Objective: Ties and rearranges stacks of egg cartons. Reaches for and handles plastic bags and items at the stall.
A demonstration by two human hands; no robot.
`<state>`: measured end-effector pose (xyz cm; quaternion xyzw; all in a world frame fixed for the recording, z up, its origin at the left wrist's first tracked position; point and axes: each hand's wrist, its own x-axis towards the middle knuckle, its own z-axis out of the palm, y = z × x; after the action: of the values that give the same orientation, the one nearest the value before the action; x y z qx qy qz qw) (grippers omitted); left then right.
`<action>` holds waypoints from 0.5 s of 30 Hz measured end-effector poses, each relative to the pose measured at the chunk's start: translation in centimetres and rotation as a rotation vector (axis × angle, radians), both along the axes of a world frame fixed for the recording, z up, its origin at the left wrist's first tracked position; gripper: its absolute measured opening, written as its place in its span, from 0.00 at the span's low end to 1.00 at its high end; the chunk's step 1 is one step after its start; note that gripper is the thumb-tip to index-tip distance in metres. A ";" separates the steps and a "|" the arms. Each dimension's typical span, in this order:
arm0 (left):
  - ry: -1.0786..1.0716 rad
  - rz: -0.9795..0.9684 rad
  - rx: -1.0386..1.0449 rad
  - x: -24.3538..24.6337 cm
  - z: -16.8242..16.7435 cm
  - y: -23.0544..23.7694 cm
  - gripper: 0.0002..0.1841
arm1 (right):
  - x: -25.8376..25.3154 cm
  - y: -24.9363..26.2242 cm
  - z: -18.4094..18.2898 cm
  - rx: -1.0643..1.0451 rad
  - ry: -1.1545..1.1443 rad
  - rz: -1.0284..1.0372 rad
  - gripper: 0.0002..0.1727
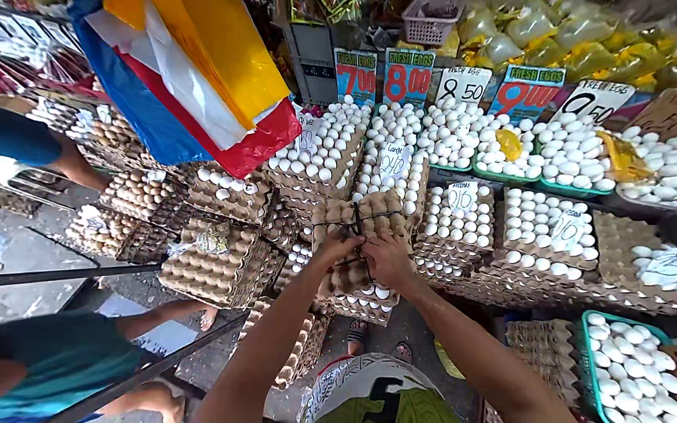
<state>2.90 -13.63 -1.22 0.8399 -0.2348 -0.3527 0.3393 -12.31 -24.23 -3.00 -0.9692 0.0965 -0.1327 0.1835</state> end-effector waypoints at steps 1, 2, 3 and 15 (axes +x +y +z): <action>-0.040 -0.026 0.036 0.1 -0.3 -0.3 0.25 | -0.6 0.5 -0.6 0.016 -0.077 0.055 0.13; -0.084 -0.034 0.052 0.3 -0.9 -0.6 0.26 | -1.2 1.3 -1.1 0.040 -0.146 0.119 0.13; -0.138 -0.035 0.058 0.5 -1.8 -1.1 0.25 | -1.9 2.4 -1.4 0.068 -0.198 0.181 0.12; -0.333 -0.295 0.471 -4.7 2.2 0.5 0.34 | -2.1 -3.6 1.4 0.444 0.007 -0.261 0.31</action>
<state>-1.79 -13.13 0.99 0.8984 -0.3180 -0.3005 0.0380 -14.37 -27.83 -1.60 -0.8850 0.2482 -0.1275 0.3727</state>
